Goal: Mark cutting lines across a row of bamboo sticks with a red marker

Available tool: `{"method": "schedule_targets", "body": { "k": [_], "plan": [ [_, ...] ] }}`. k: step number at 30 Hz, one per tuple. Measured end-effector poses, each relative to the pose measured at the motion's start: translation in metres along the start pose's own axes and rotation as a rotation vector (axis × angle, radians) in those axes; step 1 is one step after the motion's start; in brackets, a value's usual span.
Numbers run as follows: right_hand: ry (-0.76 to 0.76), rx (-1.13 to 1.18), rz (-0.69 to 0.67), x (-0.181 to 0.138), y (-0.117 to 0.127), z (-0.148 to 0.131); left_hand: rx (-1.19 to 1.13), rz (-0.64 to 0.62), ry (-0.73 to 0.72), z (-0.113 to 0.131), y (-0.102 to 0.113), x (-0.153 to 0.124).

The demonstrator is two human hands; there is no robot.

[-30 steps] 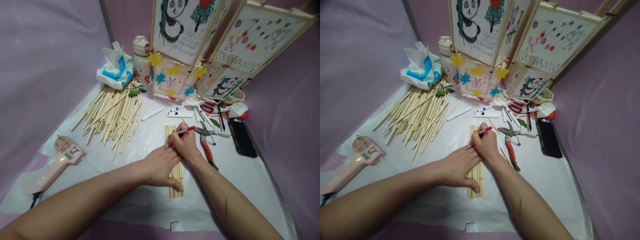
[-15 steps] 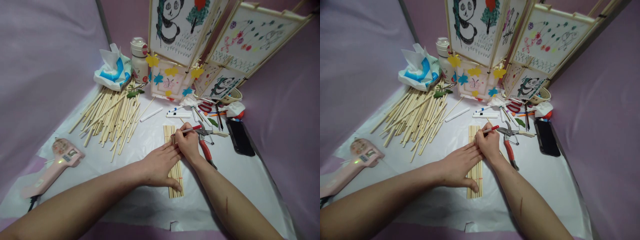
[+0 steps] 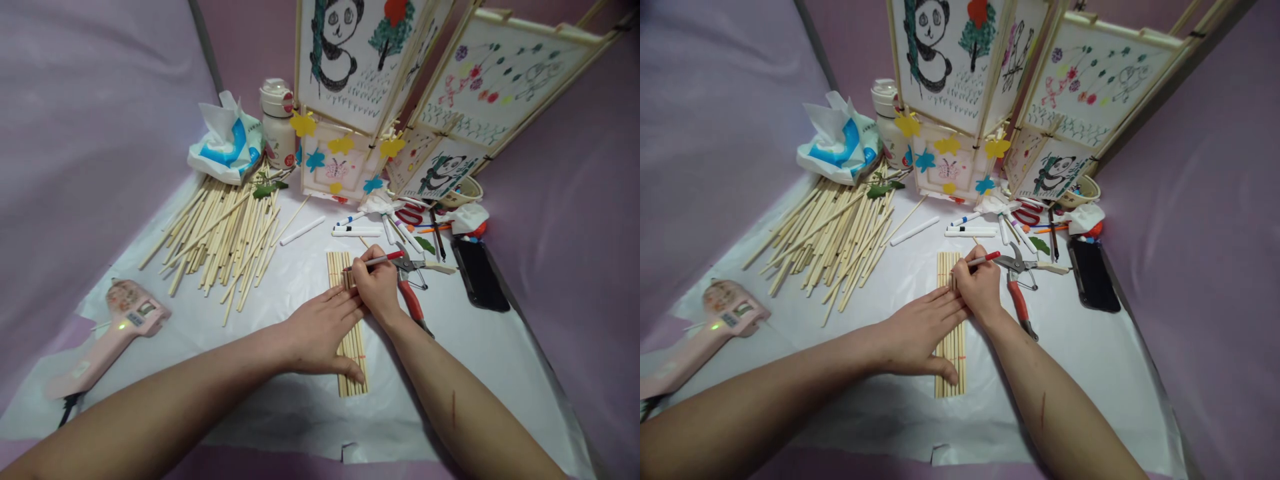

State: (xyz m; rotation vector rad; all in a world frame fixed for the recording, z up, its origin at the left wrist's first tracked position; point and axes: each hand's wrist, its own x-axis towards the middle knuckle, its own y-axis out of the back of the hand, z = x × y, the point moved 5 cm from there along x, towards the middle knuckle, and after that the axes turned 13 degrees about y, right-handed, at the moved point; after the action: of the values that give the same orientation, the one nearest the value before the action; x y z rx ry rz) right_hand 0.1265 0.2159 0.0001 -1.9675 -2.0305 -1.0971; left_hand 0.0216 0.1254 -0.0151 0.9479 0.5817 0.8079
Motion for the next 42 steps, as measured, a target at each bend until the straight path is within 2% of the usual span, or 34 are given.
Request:
{"method": "schedule_targets", "body": {
  "k": [10, 42],
  "plan": [
    [-0.011, 0.001, -0.071, -0.0029, -0.0041, 0.002, -0.01, 0.01, 0.004, -0.0002, 0.0003, 0.0002],
    [0.024, 0.0, -0.079, -0.0034, -0.0064, 0.0013, 0.021, 0.012, -0.006, 0.0011, 0.001, 0.0004]
  ]
}}
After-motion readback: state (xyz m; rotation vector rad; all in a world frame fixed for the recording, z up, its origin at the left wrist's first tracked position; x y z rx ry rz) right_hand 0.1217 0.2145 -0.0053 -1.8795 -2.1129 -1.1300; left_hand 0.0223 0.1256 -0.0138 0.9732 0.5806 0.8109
